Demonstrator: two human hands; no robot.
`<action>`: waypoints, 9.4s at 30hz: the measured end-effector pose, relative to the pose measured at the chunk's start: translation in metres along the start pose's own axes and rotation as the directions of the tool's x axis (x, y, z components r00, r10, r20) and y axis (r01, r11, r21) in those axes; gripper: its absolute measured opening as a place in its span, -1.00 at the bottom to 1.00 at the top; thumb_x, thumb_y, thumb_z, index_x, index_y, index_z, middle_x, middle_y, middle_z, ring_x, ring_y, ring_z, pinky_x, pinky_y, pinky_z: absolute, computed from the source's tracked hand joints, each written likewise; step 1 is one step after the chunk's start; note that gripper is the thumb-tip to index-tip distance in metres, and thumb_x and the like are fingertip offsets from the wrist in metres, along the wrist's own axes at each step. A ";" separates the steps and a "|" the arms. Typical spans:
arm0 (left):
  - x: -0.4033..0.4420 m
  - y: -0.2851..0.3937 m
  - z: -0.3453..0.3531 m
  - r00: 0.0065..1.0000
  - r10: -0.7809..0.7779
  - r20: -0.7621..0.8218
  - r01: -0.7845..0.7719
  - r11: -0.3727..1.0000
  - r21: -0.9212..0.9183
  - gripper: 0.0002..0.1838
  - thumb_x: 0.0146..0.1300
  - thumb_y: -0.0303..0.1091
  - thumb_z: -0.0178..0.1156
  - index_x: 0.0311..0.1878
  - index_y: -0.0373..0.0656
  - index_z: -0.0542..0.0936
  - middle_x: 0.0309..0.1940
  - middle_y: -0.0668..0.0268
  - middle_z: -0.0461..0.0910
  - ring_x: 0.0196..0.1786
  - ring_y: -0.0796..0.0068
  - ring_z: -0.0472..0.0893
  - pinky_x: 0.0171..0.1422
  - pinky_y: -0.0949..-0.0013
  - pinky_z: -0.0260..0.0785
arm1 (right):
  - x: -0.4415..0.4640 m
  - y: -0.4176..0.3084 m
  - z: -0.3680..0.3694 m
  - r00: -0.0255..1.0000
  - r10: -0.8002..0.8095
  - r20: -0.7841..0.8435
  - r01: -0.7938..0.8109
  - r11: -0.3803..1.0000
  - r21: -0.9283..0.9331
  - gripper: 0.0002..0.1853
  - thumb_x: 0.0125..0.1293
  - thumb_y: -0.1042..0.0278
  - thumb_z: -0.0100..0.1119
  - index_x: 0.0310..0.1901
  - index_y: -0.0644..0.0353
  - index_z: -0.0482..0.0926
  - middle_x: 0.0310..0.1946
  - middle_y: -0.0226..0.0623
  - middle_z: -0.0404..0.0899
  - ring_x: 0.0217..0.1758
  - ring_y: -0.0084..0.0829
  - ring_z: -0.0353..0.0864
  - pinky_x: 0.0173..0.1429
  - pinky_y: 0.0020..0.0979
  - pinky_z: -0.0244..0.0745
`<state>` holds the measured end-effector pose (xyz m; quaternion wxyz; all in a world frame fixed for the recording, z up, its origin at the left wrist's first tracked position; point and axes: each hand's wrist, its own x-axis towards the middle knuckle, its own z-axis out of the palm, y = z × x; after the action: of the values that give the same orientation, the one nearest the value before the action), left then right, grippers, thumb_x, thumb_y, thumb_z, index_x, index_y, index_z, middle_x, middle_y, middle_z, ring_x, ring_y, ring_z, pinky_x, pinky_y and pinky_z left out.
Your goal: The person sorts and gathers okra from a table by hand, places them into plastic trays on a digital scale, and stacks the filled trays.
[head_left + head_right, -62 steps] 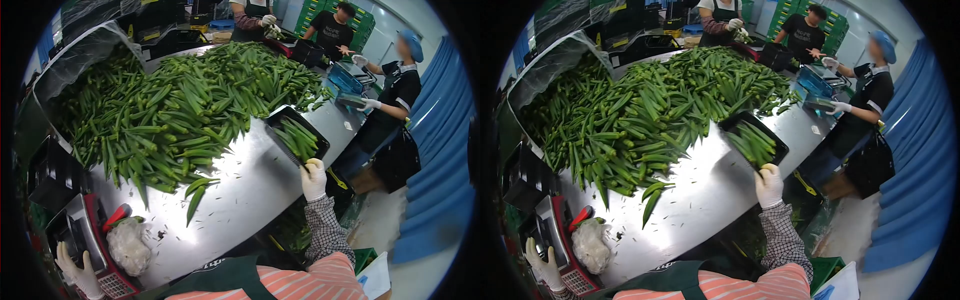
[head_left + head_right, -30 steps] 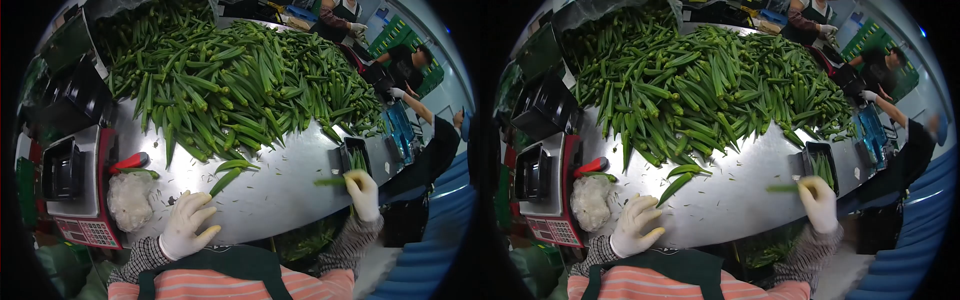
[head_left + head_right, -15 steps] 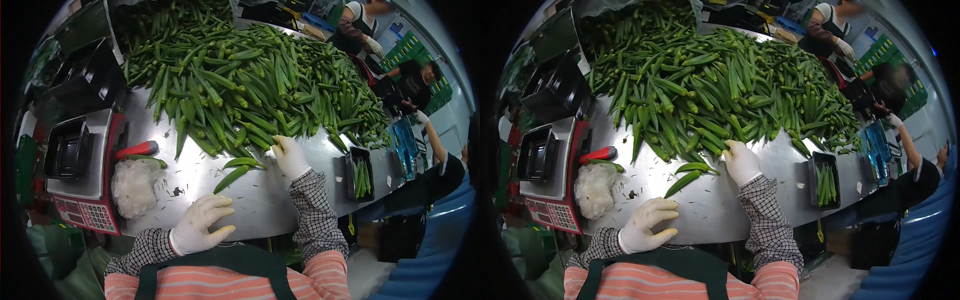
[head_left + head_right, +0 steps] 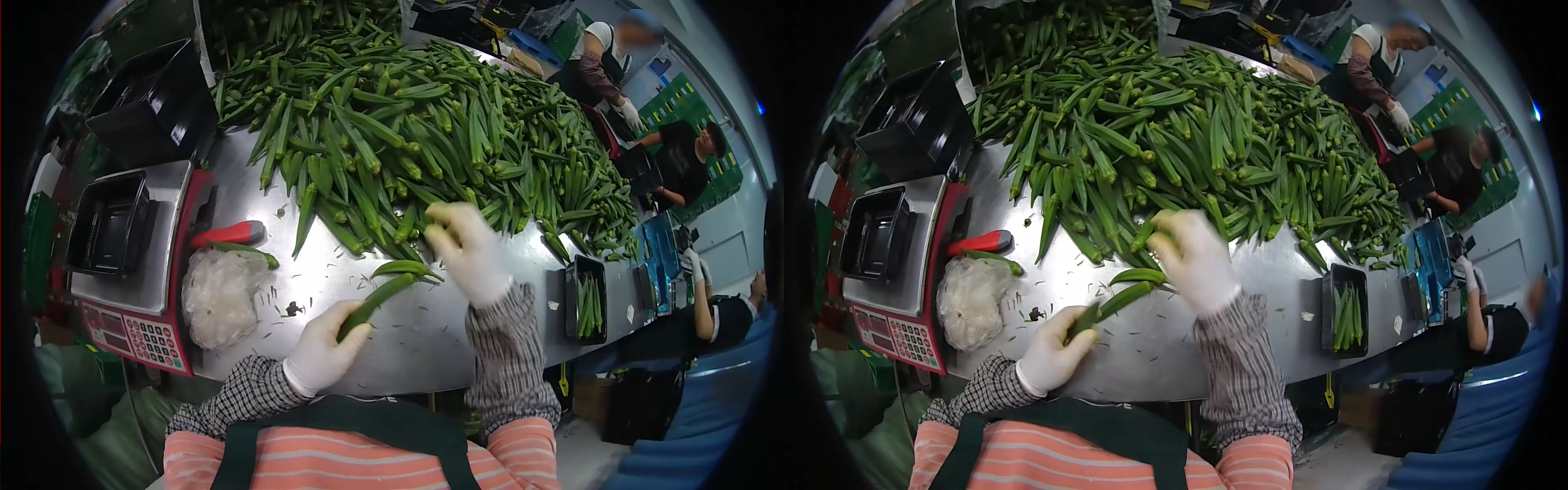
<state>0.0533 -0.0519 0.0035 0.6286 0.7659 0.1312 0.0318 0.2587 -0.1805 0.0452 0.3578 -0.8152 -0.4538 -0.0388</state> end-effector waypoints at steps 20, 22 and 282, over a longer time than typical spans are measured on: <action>0.003 -0.035 0.003 0.937 -0.223 0.268 0.287 0.058 -0.956 -0.64 0.31 -0.31 0.05 0.12 -0.26 0.40 -0.17 0.17 0.55 -0.10 0.26 0.55 0.05 0.18 0.42 | 0.003 0.005 0.054 0.937 0.319 0.140 -0.256 0.903 -0.344 -0.54 0.15 0.21 0.22 0.06 0.24 0.46 -0.26 -0.09 0.56 -0.32 -0.13 0.59 -0.18 -0.30 0.49; -0.002 -0.032 -0.001 0.943 -0.201 0.267 0.277 0.027 -0.960 -0.61 0.32 -0.31 0.04 0.16 -0.26 0.37 -0.14 0.15 0.55 -0.05 0.24 0.55 0.09 0.16 0.41 | 0.007 0.013 0.063 0.919 0.368 0.141 -0.303 0.888 -0.346 -0.52 0.16 0.17 0.18 0.08 0.24 0.44 -0.26 -0.06 0.58 -0.30 -0.08 0.59 -0.17 -0.27 0.49; -0.021 -0.022 0.010 0.945 -0.200 0.257 0.286 0.129 -0.950 -0.36 0.11 -0.20 0.14 0.23 -0.31 0.30 0.03 -0.02 0.48 0.07 0.06 0.52 0.22 0.02 0.35 | -0.164 -0.007 -0.159 0.893 0.417 -0.168 -0.445 0.874 -0.194 -0.88 0.10 0.55 0.19 -0.30 0.31 0.62 -0.51 -0.26 0.52 -0.49 -0.47 0.51 -0.34 -0.50 0.40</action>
<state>0.0319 -0.0623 -0.0178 0.9713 0.1528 0.1810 -0.0195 0.1994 -0.3930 0.1031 0.2884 -0.9275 -0.2305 -0.0589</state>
